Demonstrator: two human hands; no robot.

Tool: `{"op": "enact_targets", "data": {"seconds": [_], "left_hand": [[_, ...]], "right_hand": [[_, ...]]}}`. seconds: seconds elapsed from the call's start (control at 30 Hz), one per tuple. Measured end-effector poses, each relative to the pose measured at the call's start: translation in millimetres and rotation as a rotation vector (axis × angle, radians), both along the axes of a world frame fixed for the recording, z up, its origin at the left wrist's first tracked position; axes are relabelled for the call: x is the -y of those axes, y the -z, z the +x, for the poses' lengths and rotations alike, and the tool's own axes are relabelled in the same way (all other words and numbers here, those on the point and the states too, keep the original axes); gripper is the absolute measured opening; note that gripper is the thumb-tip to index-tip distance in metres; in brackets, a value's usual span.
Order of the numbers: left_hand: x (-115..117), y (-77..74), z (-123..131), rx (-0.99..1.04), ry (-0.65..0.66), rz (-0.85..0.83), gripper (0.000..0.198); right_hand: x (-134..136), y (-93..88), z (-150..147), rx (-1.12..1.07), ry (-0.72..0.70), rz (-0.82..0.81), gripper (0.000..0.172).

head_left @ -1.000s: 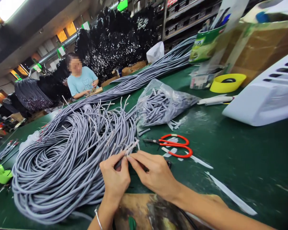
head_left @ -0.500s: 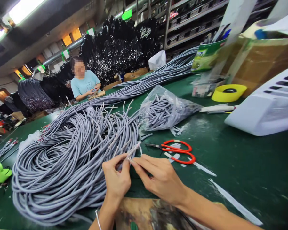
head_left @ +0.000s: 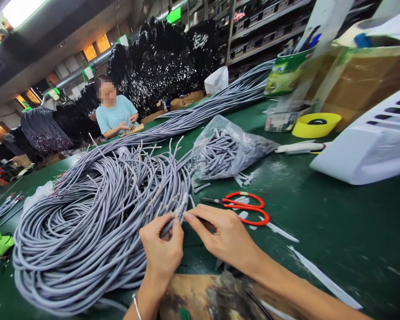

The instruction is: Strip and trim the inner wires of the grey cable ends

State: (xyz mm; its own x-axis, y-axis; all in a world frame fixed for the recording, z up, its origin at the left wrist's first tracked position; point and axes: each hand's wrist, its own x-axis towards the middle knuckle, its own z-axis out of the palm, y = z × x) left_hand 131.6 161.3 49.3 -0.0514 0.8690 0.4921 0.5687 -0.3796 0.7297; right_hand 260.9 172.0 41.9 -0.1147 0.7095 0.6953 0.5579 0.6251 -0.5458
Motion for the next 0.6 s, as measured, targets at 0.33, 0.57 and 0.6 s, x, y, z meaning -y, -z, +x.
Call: {"op": "enact_targets", "data": {"seconds": [0.33,0.57,0.6], "left_hand": [[1.1,-1.8,-2.8,-0.055,0.024,0.074,0.016],[1.8,1.6,-0.7,-0.21,0.065,0.163,0.019],[2.1,2.3,-0.7,-0.227,0.044,0.168,0.019]], "right_hand": [[-1.4,-0.7,0.6,-0.087,-0.038,-0.115,0.034],[-4.1,8.0,-5.6,-0.226,-0.097,-0.245,0.039],[-2.4,8.8,-6.6,-0.188,-0.054,-0.167,0.038]]}}
